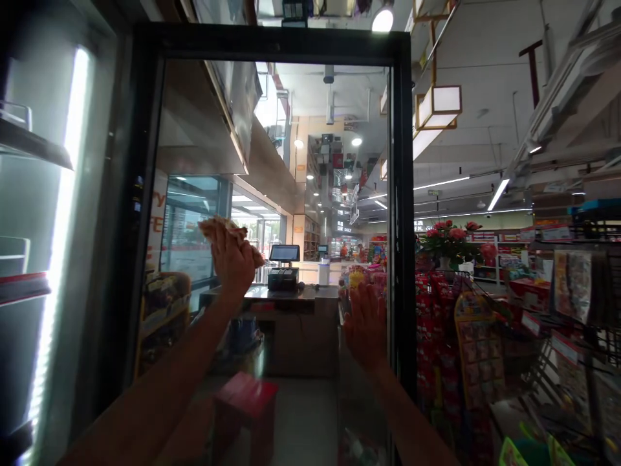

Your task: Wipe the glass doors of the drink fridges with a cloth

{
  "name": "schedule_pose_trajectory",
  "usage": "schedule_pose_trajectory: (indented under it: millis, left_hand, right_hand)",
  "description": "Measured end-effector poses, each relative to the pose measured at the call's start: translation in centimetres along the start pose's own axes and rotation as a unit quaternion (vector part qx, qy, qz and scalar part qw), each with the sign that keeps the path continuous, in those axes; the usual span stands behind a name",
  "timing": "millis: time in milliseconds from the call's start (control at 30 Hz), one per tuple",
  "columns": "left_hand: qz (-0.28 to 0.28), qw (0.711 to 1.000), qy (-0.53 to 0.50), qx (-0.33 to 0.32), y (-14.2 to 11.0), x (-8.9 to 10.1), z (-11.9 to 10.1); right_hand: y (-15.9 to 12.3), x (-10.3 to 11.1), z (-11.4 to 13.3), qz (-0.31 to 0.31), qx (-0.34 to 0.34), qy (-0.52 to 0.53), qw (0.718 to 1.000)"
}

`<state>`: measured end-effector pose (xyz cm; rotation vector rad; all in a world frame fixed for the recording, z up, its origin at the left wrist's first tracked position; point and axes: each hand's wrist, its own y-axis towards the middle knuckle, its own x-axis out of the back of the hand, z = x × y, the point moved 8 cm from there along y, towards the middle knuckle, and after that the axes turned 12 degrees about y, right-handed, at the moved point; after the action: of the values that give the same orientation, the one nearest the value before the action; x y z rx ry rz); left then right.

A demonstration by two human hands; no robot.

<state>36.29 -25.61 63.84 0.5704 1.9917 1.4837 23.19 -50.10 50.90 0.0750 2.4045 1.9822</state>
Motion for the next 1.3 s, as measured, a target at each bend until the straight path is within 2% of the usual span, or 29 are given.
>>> schedule_pose_trajectory:
  millis: [33, 67, 100, 200, 233, 267, 300, 333, 367, 433, 500, 533, 567, 600, 633, 700, 800, 900, 967, 1000, 1067, 1133, 1167, 1200, 1233, 1267, 1300]
  left_hand:
    - [0.000, 1.000, -0.002, -0.009, 0.3, -0.1, -0.6]
    - [0.007, 0.999, -0.010, -0.050, 0.3, -0.4, -2.5]
    - [0.023, 0.992, -0.021, -0.120, -0.1, -0.9, -5.4]
    - [0.077, 0.934, -0.043, -0.346, -3.2, -2.7, -14.7]
    - [0.089, 0.915, -0.044, -0.391, -4.0, -3.1, -16.6]
    - [0.098, 0.905, -0.041, -0.412, -4.3, -3.5, -17.5]
    - [0.102, 0.907, -0.035, -0.407, -4.0, -3.7, -17.3]
    - [0.102, 0.919, -0.026, -0.379, -3.2, -3.7, -16.1]
    - [0.097, 0.940, -0.012, -0.328, -1.9, -3.5, -14.0]
    - [0.071, 0.979, 0.023, -0.187, 0.9, -2.5, -8.0]
    - [0.034, 0.996, 0.051, -0.066, 2.6, -1.1, -2.6]
    - [0.018, 0.998, 0.059, -0.033, 3.0, -0.4, -0.9]
    - [0.007, 0.998, 0.062, -0.018, 3.1, 0.0, -0.2]
    - [0.004, 0.998, 0.061, -0.028, 2.9, 0.1, -0.4]
    - [0.007, 0.997, 0.053, -0.062, 2.5, 0.0, -1.5]
    - [0.031, 0.981, 0.026, -0.189, 1.2, -0.8, -5.7]
    - [0.072, 0.922, -0.002, -0.380, -1.1, -2.2, -12.2]
    - [0.101, 0.875, 0.004, -0.474, -1.5, -3.4, -15.9]
    - [0.113, 0.861, 0.010, -0.495, -0.4, -4.0, -16.4]
    - [0.114, 0.869, 0.013, -0.482, 0.7, -4.1, -15.9]
    - [0.098, 0.915, 0.024, -0.390, 4.2, -3.9, -12.5]
    - [0.056, 0.972, 0.041, -0.227, 8.1, -2.6, -6.5]
    - [0.029, 0.988, 0.050, -0.141, 9.5, -1.8, -3.2]
    - [0.009, 0.994, 0.055, -0.092, 10.3, -1.0, -0.7]
    - [-0.006, 0.997, 0.058, -0.060, 10.8, -0.4, 1.1]
    - [-0.011, 0.996, 0.057, -0.061, 10.9, -0.2, 1.7]
    - [-0.009, 0.995, 0.055, -0.081, 10.6, -0.2, 1.2]
  right_hand:
    - [0.0, 0.0, 0.0, -0.002, -0.002, 0.001, 1.000]
    - [0.0, 0.0, -0.1, -0.004, -0.003, 0.003, 1.000]
    - [0.0, 0.0, -0.1, -0.006, -0.003, 0.006, 1.000]
    - [0.1, 0.0, -0.1, 0.000, 0.000, 0.010, 1.000]
    - [0.1, 0.0, -0.1, 0.005, 0.001, 0.010, 1.000]
    - [0.1, 0.0, -0.2, 0.010, 0.001, 0.009, 1.000]
    - [0.0, 0.0, -0.2, 0.013, 0.002, 0.009, 1.000]
    - [-0.1, 0.0, -0.3, 0.015, 0.002, 0.008, 1.000]
    - [-0.2, 0.0, -0.3, 0.015, 0.002, 0.008, 1.000]
    - [-0.3, 0.0, -0.3, 0.011, 0.001, 0.006, 1.000]
    - [0.2, 0.0, -0.2, 0.002, -0.005, 0.004, 1.000]
    - [0.9, -0.1, 0.0, -0.002, -0.008, 0.005, 1.000]
    - [1.8, -0.3, 0.3, -0.003, -0.010, 0.008, 1.000]
    - [2.9, -0.5, 0.6, -0.003, -0.011, 0.011, 1.000]
    - [4.2, -0.8, 0.9, -0.003, -0.015, 0.013, 1.000]
    - [6.7, -1.2, 1.5, -0.004, -0.024, 0.012, 1.000]
    - [8.8, -1.3, 2.0, -0.014, -0.036, 0.000, 0.999]
    - [8.7, -1.1, 2.0, -0.020, -0.024, -0.003, 0.999]
    - [8.1, -1.1, 1.9, -0.024, -0.011, 0.000, 1.000]
    - [7.9, -1.1, 1.8, -0.025, -0.004, 0.001, 1.000]
    - [7.6, -1.2, 1.7, -0.025, 0.004, 0.002, 1.000]
    - [7.5, -1.3, 1.7, -0.024, 0.002, 0.001, 1.000]
    - [7.7, -1.3, 1.6, -0.023, -0.001, 0.001, 1.000]
    - [7.9, -1.4, 1.6, -0.021, -0.003, 0.000, 1.000]
    - [8.3, -1.5, 1.5, -0.019, -0.005, -0.002, 1.000]
    - [8.8, -1.6, 1.4, -0.019, -0.005, -0.003, 1.000]
    - [9.4, -1.6, 1.3, -0.020, -0.003, -0.004, 1.000]
